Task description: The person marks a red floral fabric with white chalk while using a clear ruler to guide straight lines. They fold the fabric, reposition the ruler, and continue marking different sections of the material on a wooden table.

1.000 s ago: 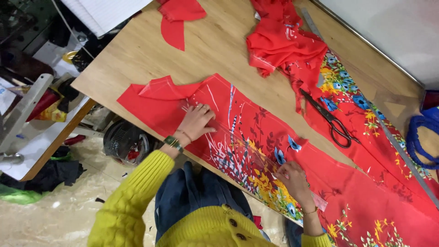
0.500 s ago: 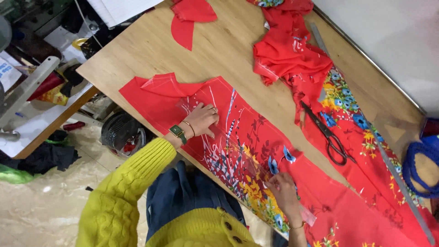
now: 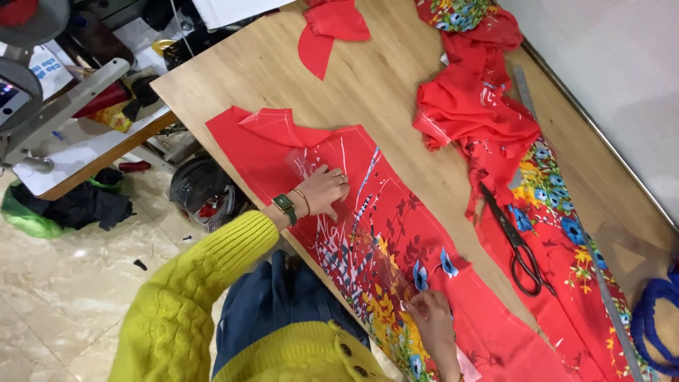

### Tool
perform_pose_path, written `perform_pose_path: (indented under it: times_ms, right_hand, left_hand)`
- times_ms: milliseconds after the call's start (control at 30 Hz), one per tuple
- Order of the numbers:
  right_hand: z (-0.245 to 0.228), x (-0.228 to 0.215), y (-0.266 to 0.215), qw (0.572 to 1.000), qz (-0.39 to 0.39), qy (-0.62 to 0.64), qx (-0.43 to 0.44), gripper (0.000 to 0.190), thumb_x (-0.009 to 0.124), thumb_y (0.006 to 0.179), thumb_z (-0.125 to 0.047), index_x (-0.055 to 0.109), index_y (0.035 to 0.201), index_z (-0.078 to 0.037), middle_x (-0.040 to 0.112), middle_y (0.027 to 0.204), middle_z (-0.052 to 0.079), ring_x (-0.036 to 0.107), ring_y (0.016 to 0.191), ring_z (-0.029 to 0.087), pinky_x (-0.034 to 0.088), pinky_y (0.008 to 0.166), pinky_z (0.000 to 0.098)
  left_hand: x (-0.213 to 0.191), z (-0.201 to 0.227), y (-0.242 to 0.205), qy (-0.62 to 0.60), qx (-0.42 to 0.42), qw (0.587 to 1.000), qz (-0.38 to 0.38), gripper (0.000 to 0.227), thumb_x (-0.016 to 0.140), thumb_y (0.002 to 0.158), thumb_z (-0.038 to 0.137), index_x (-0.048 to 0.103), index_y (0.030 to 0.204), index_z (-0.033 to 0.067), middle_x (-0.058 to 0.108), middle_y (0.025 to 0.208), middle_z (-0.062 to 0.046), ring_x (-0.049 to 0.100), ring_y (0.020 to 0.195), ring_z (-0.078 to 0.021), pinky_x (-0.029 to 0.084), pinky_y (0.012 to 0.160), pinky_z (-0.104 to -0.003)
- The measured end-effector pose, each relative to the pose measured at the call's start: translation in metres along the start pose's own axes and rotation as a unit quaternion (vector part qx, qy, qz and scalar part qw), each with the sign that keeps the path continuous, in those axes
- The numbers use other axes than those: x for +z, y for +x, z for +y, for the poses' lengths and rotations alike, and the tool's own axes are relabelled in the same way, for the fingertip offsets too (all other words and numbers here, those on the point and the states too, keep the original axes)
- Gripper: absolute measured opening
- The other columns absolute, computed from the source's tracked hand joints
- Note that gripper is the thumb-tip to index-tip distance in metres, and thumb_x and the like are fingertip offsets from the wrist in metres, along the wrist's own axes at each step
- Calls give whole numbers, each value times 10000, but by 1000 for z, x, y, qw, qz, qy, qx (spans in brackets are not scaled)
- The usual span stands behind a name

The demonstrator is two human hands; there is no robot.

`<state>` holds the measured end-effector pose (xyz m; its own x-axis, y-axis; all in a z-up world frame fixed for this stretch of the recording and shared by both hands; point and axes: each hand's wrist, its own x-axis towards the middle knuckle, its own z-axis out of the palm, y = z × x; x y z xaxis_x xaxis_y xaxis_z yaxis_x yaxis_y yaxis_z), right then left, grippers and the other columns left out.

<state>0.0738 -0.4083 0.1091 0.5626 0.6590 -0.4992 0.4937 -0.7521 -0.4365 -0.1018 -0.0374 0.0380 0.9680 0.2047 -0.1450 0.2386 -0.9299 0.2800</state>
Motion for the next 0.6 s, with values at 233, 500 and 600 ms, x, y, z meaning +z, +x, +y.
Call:
perform_pose_path:
  times_ms: [233, 500, 600]
  right_hand:
    - [31, -19, 8, 986, -83, 126, -71, 90, 763, 886, -140, 692, 862, -90, 662, 989, 36, 649, 973, 191, 506, 909, 329]
    - [-83, -65, 84, 956, -149, 11, -251, 194, 608, 956, -318, 647, 876, -147, 655, 965, 17, 636, 952, 180, 506, 884, 347]
    - [-139, -57, 150, 889, -166, 52, -424, 104, 750, 853, -142, 701, 898, -62, 656, 868, 144, 641, 916, 312, 487, 875, 468]
  left_hand:
    - [-21, 13, -36, -161, -40, 984, 57, 358, 843, 794, 485, 642, 891, 206, 684, 820, 31, 587, 823, -153, 413, 944, -394]
    - [-12, 41, -166, -176, -241, 918, 259, 216, 782, 837, 442, 692, 944, 277, 716, 884, 97, 658, 815, -145, 314, 776, -376]
    - [25, 48, -192, -234, -398, 859, 222, 282, 726, 870, 576, 702, 965, 311, 729, 871, 69, 655, 1000, -153, 343, 927, -402]
